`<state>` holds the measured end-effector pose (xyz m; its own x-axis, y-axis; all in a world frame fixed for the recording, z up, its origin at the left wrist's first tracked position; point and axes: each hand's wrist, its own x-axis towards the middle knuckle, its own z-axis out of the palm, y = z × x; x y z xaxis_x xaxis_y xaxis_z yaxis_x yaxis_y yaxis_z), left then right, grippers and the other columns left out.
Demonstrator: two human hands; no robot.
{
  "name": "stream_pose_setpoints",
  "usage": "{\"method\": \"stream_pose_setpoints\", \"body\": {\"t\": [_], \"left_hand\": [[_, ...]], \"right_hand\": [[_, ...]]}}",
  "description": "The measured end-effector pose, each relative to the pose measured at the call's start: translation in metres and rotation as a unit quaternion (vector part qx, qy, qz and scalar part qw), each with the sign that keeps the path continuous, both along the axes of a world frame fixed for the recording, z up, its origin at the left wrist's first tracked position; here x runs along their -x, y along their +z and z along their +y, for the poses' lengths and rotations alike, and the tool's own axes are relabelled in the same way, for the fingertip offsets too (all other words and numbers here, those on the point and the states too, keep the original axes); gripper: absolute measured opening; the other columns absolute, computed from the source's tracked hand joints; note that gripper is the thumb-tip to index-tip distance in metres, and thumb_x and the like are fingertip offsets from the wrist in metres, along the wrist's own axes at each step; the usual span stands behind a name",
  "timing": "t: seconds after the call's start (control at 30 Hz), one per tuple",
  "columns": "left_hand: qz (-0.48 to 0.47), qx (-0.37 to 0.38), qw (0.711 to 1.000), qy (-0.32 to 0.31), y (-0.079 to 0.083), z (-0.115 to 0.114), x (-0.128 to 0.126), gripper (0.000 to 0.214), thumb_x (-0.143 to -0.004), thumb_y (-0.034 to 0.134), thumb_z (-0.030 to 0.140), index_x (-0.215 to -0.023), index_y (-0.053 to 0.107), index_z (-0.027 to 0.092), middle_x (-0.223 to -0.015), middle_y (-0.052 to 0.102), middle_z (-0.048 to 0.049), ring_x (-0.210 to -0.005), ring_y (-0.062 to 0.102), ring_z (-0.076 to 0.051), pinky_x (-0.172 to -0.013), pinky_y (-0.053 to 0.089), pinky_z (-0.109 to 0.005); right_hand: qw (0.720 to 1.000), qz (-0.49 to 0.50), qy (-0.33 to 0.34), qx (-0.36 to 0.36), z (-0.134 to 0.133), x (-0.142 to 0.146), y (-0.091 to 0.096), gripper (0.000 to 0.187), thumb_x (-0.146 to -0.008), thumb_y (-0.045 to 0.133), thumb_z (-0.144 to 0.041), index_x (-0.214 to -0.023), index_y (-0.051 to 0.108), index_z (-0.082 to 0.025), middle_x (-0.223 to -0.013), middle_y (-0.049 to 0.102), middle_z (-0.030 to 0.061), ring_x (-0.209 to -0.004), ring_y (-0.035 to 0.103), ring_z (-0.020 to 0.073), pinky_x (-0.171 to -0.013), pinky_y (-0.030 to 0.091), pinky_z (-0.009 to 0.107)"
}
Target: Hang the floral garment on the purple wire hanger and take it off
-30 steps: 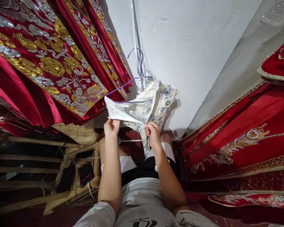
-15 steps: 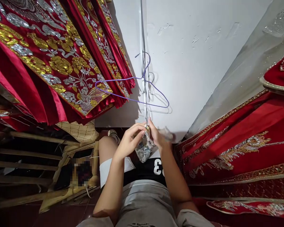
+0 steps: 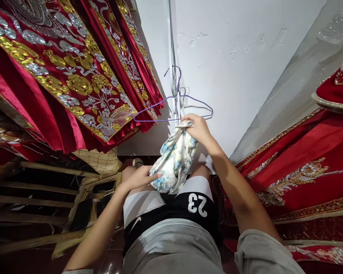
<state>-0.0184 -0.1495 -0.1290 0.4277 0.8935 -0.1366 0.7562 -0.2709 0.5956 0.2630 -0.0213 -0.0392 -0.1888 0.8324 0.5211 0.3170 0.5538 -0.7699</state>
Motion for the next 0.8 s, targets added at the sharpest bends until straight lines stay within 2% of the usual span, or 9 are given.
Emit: {"method": "stream_pose_setpoints", "body": {"t": [0.07,0.13,0.2,0.27,0.4,0.57,0.63,0.73,0.8], "left_hand": [[0.149,-0.018,0.988,0.028,0.015,0.004,0.011,0.049,-0.092,0.049,0.061,-0.091,0.073,0.019,-0.088,0.075,-0.0115,-0.081,0.069,-0.031,-0.074,0.051,-0.036],[0.259,-0.024,0.964,0.056,0.034,0.013,0.018,0.044,-0.093,0.049,0.057,-0.091,0.075,0.020,-0.090,0.076,-0.0151,-0.085,0.071,-0.035,-0.078,0.051,-0.041],[0.321,-0.050,0.942,0.087,0.053,0.024,0.022,0.038,-0.093,0.052,0.050,-0.092,0.076,0.020,-0.094,0.077,-0.0174,-0.092,0.072,-0.036,-0.083,0.051,-0.043],[0.333,-0.106,0.930,0.112,0.070,0.035,0.025,0.034,-0.093,0.052,0.042,-0.093,0.077,0.018,-0.098,0.077,-0.0181,-0.095,0.072,-0.035,-0.085,0.051,-0.042],[0.219,-0.254,0.937,0.094,0.104,0.051,0.038,0.026,-0.087,0.051,0.030,-0.085,0.073,0.015,-0.098,0.074,-0.0156,-0.091,0.070,-0.029,-0.083,0.052,-0.037],[0.104,-0.375,0.921,0.012,0.136,0.064,0.039,0.015,-0.081,0.055,0.028,-0.077,0.065,0.018,-0.098,0.067,-0.0136,-0.097,0.063,-0.030,-0.091,0.050,-0.044],[0.076,-0.398,0.914,-0.009,0.145,0.072,0.030,0.011,-0.078,0.056,0.022,-0.083,0.065,0.017,-0.101,0.065,-0.0135,-0.102,0.061,-0.031,-0.097,0.048,-0.046],[-0.008,-0.390,0.921,-0.018,0.155,0.088,0.012,0.035,-0.077,0.051,0.010,-0.110,0.062,0.016,-0.107,0.066,-0.0121,-0.101,0.061,-0.026,-0.095,0.049,-0.041],[-0.044,-0.387,0.921,-0.007,0.157,0.101,0.004,0.049,-0.077,0.047,0.005,-0.124,0.057,0.015,-0.110,0.067,-0.0118,-0.101,0.062,-0.024,-0.094,0.049,-0.038]], "right_hand": [[0.999,-0.005,-0.054,0.005,0.024,-0.004,-0.011,0.041,-0.066,0.069,-0.019,-0.106,0.076,-0.017,-0.111,0.075,0.0103,-0.105,0.067,0.0283,-0.100,0.048,0.042],[0.997,-0.018,-0.026,0.070,0.039,-0.005,-0.024,0.041,-0.068,0.064,-0.019,-0.107,0.076,-0.016,-0.114,0.075,0.0114,-0.106,0.067,0.0276,-0.100,0.048,0.042],[0.991,-0.028,0.005,0.130,0.044,-0.010,-0.036,0.031,-0.071,0.059,-0.023,-0.095,0.076,-0.014,-0.102,0.077,0.0108,-0.096,0.068,0.0260,-0.092,0.052,0.040],[0.990,-0.021,-0.009,0.137,0.042,-0.020,-0.043,0.023,-0.072,0.057,-0.028,-0.083,0.073,-0.014,-0.086,0.075,0.0085,-0.083,0.065,0.0237,-0.080,0.053,0.037],[0.995,-0.019,-0.078,0.067,0.027,-0.054,-0.037,0.019,-0.069,0.063,-0.034,-0.072,0.069,-0.016,-0.071,0.069,0.0054,-0.073,0.059,0.0204,-0.067,0.049,0.031],[0.988,-0.067,-0.131,0.042,0.002,-0.075,-0.018,0.020,-0.073,0.064,-0.035,-0.070,0.070,-0.016,-0.060,0.062,0.0017,-0.062,0.051,0.0166,-0.058,0.041,0.028],[0.990,-0.063,-0.110,0.059,-0.010,-0.071,-0.014,0.018,-0.072,0.063,-0.032,-0.071,0.072,-0.015,-0.062,0.064,0.0016,-0.062,0.053,0.0162,-0.057,0.041,0.028],[0.992,-0.049,-0.024,0.113,-0.028,-0.062,-0.011,0.021,-0.070,0.063,-0.026,-0.081,0.076,-0.014,-0.076,0.073,0.0052,-0.070,0.063,0.0198,-0.063,0.048,0.030],[0.995,-0.009,-0.003,0.100,-0.035,-0.062,-0.010,0.027,-0.070,0.067,-0.025,-0.093,0.078,-0.013,-0.092,0.077,0.0093,-0.086,0.069,0.0240,-0.075,0.054,0.033]]}}
